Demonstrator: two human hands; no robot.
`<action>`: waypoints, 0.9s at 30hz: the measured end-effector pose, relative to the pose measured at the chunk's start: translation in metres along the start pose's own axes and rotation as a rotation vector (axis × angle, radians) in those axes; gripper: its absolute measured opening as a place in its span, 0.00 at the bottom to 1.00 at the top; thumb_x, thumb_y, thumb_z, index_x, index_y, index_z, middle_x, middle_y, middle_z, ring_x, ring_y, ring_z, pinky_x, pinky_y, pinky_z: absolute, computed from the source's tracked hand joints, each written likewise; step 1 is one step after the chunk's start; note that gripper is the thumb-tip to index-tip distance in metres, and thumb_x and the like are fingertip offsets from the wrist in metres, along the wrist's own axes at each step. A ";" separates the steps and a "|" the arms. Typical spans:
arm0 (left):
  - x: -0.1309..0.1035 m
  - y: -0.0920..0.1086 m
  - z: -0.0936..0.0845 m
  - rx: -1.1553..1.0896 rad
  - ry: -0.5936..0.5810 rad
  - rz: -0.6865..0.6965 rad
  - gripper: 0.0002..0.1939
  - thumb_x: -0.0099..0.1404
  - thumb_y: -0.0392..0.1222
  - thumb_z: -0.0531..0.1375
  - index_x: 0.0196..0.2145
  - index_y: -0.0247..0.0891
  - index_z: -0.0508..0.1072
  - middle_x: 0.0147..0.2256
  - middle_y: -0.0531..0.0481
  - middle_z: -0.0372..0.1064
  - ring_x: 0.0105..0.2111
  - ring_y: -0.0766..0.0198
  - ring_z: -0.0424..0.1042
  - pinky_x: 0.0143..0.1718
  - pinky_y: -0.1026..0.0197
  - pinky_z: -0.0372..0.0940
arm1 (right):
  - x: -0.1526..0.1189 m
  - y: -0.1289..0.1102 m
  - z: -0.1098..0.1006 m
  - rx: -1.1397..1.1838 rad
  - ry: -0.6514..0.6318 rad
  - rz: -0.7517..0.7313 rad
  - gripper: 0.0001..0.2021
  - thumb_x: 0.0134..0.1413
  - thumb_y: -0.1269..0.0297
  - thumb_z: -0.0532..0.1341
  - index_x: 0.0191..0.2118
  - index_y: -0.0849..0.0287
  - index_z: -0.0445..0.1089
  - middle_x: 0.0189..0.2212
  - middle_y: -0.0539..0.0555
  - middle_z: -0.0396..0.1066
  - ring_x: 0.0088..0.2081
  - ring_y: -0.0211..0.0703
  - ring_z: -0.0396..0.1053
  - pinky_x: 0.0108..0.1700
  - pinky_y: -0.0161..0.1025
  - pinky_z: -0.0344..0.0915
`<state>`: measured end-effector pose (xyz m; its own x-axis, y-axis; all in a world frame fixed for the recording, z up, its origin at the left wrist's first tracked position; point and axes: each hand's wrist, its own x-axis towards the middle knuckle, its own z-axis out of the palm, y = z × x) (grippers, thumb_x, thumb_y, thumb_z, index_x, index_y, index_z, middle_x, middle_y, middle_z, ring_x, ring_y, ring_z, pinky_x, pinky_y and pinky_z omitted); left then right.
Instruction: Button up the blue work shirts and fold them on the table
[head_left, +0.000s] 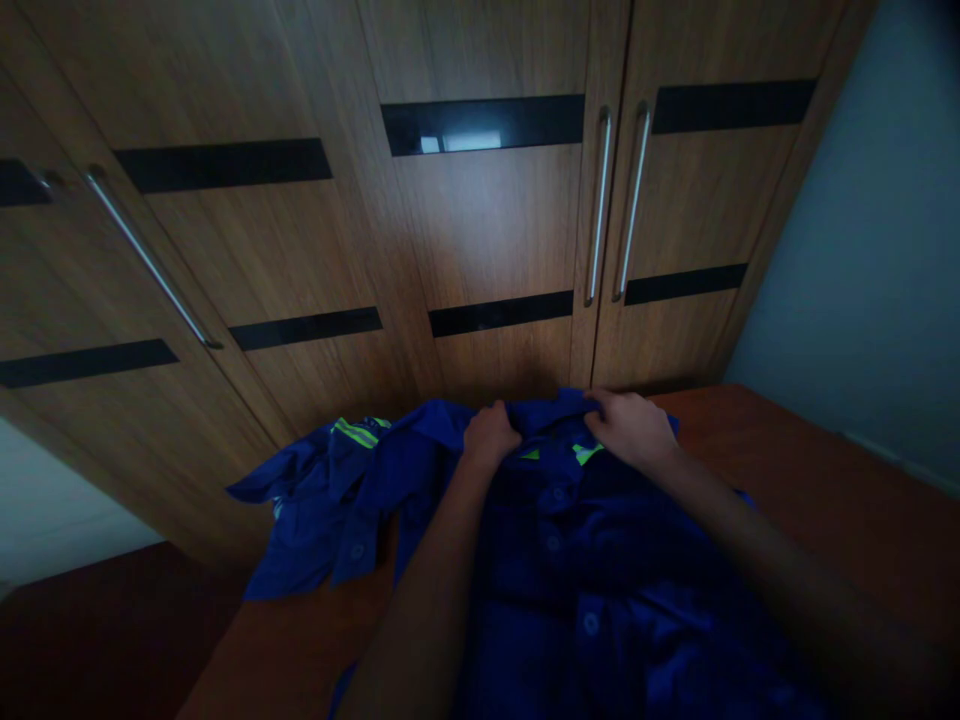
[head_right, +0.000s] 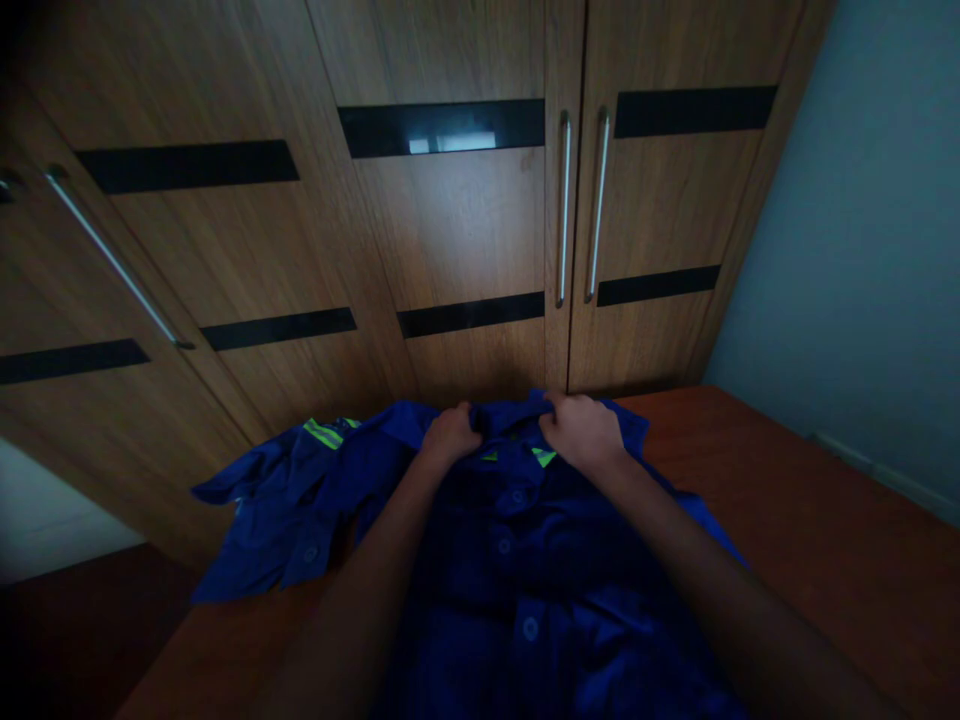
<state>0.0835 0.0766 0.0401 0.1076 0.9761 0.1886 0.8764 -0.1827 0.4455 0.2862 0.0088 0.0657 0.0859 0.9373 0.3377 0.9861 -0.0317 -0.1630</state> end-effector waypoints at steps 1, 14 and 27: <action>-0.004 -0.005 0.000 0.003 -0.004 -0.004 0.20 0.47 0.32 0.63 0.40 0.36 0.71 0.40 0.33 0.73 0.41 0.43 0.73 0.40 0.53 0.63 | -0.003 0.003 0.001 -0.033 -0.021 0.011 0.18 0.53 0.61 0.55 0.49 0.54 0.71 0.36 0.61 0.75 0.36 0.55 0.72 0.34 0.44 0.62; -0.062 -0.022 -0.039 -0.003 0.135 0.053 0.17 0.57 0.36 0.57 0.46 0.44 0.66 0.35 0.52 0.73 0.37 0.59 0.73 0.38 0.62 0.63 | 0.002 -0.007 -0.012 -0.122 -0.015 -0.046 0.19 0.61 0.57 0.48 0.37 0.58 0.75 0.36 0.59 0.75 0.36 0.49 0.73 0.33 0.39 0.61; -0.074 -0.013 -0.047 0.406 0.039 -0.083 0.17 0.65 0.50 0.51 0.44 0.37 0.70 0.40 0.38 0.72 0.40 0.48 0.74 0.38 0.50 0.67 | -0.027 -0.005 -0.025 -0.055 0.155 -0.104 0.14 0.58 0.58 0.52 0.29 0.57 0.70 0.33 0.54 0.74 0.32 0.44 0.71 0.28 0.35 0.54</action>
<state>0.0423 0.0009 0.0616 0.0177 0.9790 0.2032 0.9961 -0.0348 0.0808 0.2828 -0.0250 0.0803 -0.0002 0.8719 0.4897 0.9967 0.0398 -0.0704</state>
